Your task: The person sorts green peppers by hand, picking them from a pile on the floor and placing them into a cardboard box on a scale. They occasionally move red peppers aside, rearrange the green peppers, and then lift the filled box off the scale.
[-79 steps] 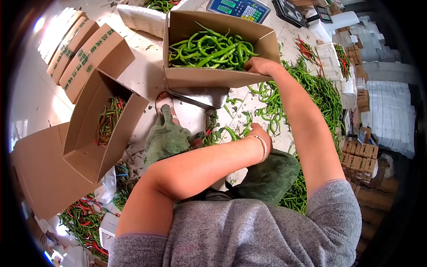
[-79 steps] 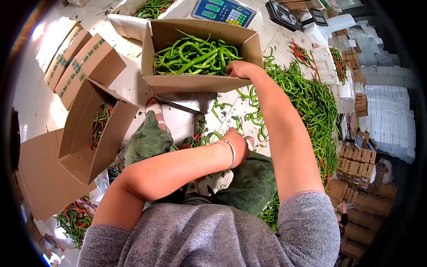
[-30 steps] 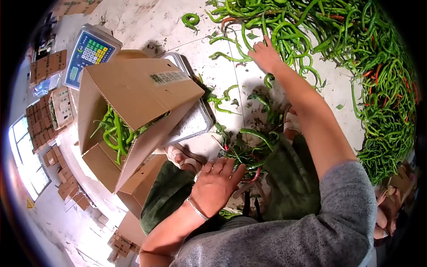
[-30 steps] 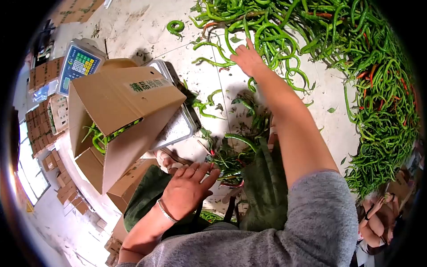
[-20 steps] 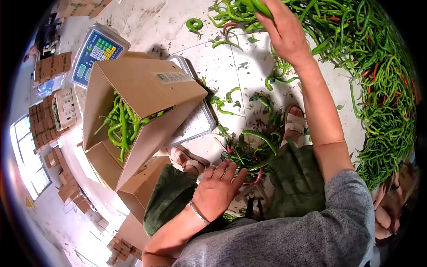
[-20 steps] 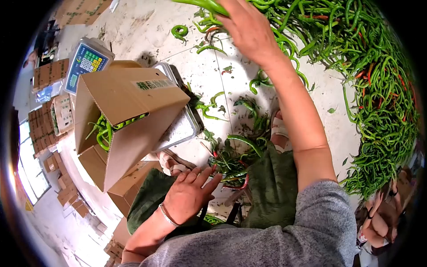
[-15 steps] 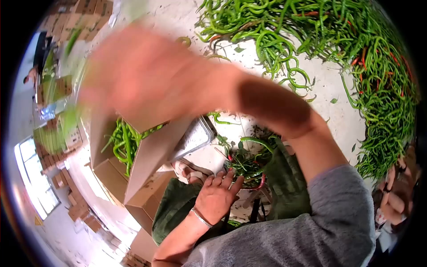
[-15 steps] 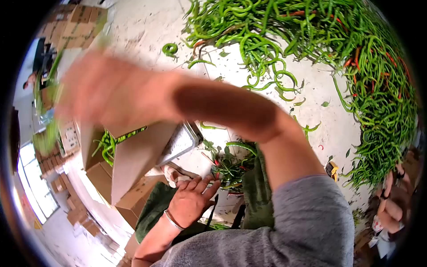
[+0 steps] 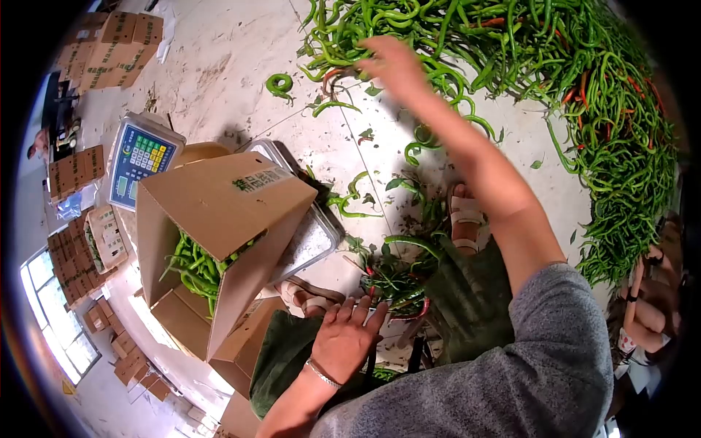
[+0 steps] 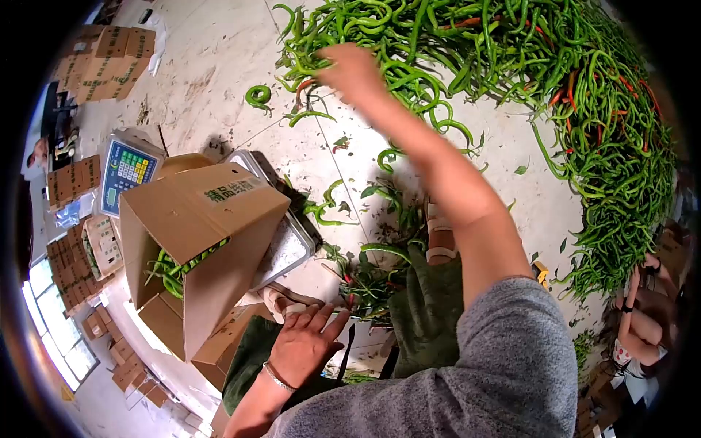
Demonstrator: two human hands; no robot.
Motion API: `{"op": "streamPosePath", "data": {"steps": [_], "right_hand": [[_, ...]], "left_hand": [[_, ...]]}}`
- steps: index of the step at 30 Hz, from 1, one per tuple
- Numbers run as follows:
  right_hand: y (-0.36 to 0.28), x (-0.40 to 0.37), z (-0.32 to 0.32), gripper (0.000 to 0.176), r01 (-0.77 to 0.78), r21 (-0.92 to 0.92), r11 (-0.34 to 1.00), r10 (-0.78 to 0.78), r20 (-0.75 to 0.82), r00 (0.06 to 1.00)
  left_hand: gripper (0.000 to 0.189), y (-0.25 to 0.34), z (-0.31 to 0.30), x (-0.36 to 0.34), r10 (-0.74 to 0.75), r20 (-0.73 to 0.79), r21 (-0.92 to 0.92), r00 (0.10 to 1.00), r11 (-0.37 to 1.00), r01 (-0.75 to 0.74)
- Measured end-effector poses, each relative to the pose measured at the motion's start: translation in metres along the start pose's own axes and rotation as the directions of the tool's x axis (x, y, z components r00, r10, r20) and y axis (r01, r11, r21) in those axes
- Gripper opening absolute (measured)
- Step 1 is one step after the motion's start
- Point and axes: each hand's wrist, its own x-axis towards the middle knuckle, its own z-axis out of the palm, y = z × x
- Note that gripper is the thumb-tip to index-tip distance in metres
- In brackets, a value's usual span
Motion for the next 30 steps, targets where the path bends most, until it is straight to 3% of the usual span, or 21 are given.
{"op": "streamPosePath", "data": {"steps": [1,2,5,8,11,17,20,21,22,24,27,30], "right_hand": [[0.052,0.009,-0.009,0.046,-0.125,-0.218,0.968,0.125,-0.017,0.992],[0.094,0.017,-0.019,0.059,-0.243,-0.442,0.863,0.306,0.075,0.949],[0.132,0.007,-0.024,0.080,-0.222,-0.697,0.681,0.551,0.289,0.782],[0.134,-0.010,-0.021,0.075,-0.181,-0.706,0.684,0.479,0.248,0.842],[0.138,-0.028,-0.030,0.069,-0.101,-0.710,0.697,0.434,0.306,0.847],[0.142,-0.109,-0.043,0.054,-0.074,-0.558,0.826,0.293,0.314,0.903],[0.142,-0.120,-0.050,0.057,-0.169,-0.405,0.899,0.301,0.289,0.909],[0.146,-0.117,-0.049,0.069,-0.144,-0.286,0.947,0.216,0.240,0.947],[0.142,-0.109,-0.044,0.081,-0.124,-0.318,0.940,0.193,0.193,0.962],[0.124,-0.084,-0.033,0.091,-0.290,-0.430,0.855,0.428,0.269,0.863],[0.103,-0.054,0.012,0.108,-0.426,-0.656,0.623,0.665,0.157,0.730],[0.109,-0.049,0.048,0.082,-0.489,-0.762,0.425,0.684,-0.084,0.725]], "left_hand": [[0.058,-0.001,-0.003,0.002,-0.002,-0.005,-0.021,1.000,1.000,0.001],[0.058,-0.001,-0.006,0.004,-0.003,-0.004,-0.043,1.000,0.999,0.002],[0.059,-0.003,-0.009,0.013,0.020,0.035,-0.037,0.999,0.999,-0.018],[0.060,-0.005,-0.010,0.022,-0.006,0.075,-0.059,0.997,0.998,0.010],[0.061,-0.008,-0.016,0.027,-0.006,0.050,-0.065,0.999,0.998,0.009],[0.058,-0.002,-0.013,0.024,0.037,0.027,-0.033,0.999,0.999,-0.036],[0.058,0.003,-0.012,0.024,0.039,0.052,-0.054,0.998,0.998,-0.036],[0.058,0.003,-0.011,0.024,0.037,0.047,-0.056,0.998,0.998,-0.035],[0.058,0.003,-0.010,0.024,0.036,0.045,-0.057,0.998,0.998,-0.033],[0.058,0.003,-0.010,0.024,0.037,0.049,-0.050,0.998,0.998,-0.034],[0.059,0.001,-0.008,0.026,0.030,0.048,0.006,0.998,1.000,-0.030],[0.060,0.003,-0.008,0.033,0.016,0.049,-0.023,0.999,1.000,-0.015]]}}
